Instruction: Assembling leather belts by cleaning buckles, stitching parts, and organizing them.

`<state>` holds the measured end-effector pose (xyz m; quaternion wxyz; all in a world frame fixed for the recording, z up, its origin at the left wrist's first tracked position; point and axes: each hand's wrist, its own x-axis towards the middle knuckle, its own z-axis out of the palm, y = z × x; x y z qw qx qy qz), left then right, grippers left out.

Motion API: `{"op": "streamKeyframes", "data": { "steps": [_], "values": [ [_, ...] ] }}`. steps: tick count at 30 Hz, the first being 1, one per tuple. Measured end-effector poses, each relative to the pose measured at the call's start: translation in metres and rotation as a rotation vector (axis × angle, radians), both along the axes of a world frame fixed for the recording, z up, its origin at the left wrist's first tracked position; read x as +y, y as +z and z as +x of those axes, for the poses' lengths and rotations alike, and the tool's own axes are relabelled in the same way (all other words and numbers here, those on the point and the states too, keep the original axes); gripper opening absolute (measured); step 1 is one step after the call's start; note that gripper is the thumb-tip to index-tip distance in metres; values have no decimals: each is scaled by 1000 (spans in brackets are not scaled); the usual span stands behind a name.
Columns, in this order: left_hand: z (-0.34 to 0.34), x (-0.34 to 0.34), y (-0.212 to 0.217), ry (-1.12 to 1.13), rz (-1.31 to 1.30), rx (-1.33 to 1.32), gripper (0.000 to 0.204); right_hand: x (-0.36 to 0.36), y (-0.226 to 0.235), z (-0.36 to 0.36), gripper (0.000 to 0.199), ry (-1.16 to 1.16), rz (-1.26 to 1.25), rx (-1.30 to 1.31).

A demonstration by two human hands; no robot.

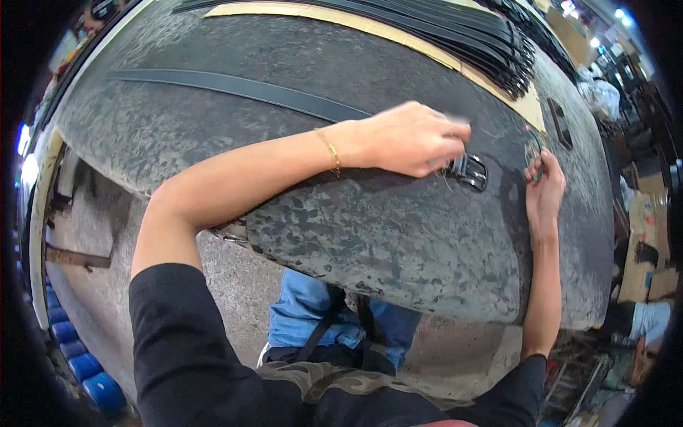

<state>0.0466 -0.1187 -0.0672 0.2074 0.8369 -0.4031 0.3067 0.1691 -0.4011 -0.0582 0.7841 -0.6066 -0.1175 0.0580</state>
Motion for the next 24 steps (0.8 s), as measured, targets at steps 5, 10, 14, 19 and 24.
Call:
{"op": "streamKeyframes", "data": {
  "steps": [5,10,14,19,24],
  "values": [
    [-26,10,-5,249,-132,97,10,10,15,-6,14,-34,91,29],
    [-26,5,0,309,-124,182,12,66,10,-7,18,97,-3,-49],
    [-27,-7,9,396,-126,270,28,76,-16,-2,13,112,-27,-115],
    [-27,-27,12,475,-95,296,37,80,-17,-3,11,131,133,-39],
    [-25,-33,9,468,-100,265,19,78,-16,-10,10,151,-17,-194]
  ]
}}
